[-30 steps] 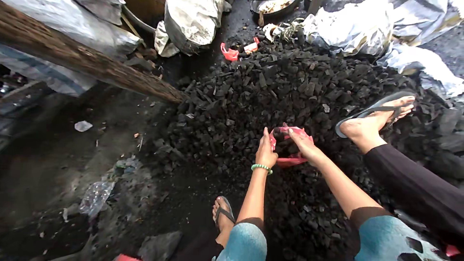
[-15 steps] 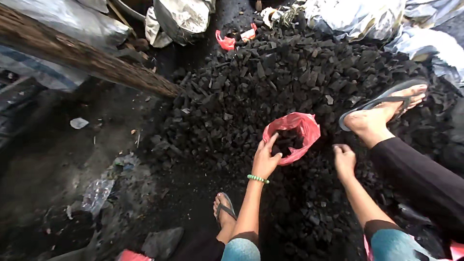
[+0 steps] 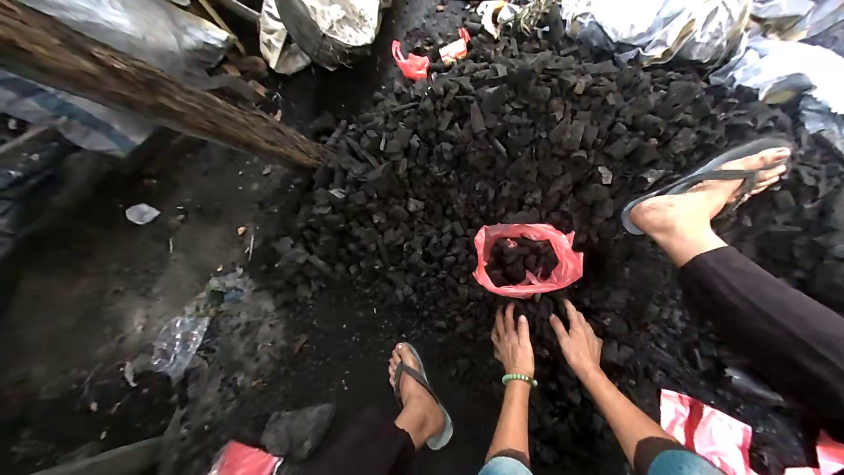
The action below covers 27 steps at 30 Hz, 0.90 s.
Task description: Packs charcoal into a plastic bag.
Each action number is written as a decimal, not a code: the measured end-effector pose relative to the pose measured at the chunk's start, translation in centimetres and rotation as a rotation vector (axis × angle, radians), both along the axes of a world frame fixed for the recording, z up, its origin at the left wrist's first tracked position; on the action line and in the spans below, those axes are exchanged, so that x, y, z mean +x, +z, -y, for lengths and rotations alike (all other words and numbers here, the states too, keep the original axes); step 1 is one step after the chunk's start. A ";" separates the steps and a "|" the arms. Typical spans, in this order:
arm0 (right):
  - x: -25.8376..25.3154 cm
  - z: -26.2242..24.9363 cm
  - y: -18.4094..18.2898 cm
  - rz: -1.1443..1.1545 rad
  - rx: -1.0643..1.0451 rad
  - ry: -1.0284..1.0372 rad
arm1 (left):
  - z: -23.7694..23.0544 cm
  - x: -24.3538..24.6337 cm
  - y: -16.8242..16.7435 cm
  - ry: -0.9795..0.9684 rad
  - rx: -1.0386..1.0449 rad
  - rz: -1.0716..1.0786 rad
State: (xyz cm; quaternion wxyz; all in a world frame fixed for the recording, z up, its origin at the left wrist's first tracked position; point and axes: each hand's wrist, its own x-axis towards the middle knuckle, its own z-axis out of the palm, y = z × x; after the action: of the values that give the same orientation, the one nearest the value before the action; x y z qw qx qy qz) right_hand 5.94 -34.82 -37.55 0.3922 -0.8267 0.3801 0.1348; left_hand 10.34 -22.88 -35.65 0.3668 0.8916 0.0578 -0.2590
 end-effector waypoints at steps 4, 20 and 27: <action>-0.9 -1.1 0.0 0.121 0.058 -0.053 | 0.7 -2.0 -0.6 0.139 -0.196 0.030; 1.8 -3.3 -0.5 0.353 0.307 -0.402 | 1.2 2.3 0.3 0.090 -0.054 0.060; 0.1 -3.6 0.4 0.493 0.646 -0.587 | 0.7 -0.9 -0.3 0.335 -0.451 -0.011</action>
State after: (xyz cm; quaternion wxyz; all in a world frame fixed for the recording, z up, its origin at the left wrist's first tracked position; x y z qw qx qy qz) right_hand 5.99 -31.24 -37.11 0.7279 -0.5284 0.4315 -0.0694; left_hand 9.46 -23.62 -35.96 0.5935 0.7640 0.1471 -0.2062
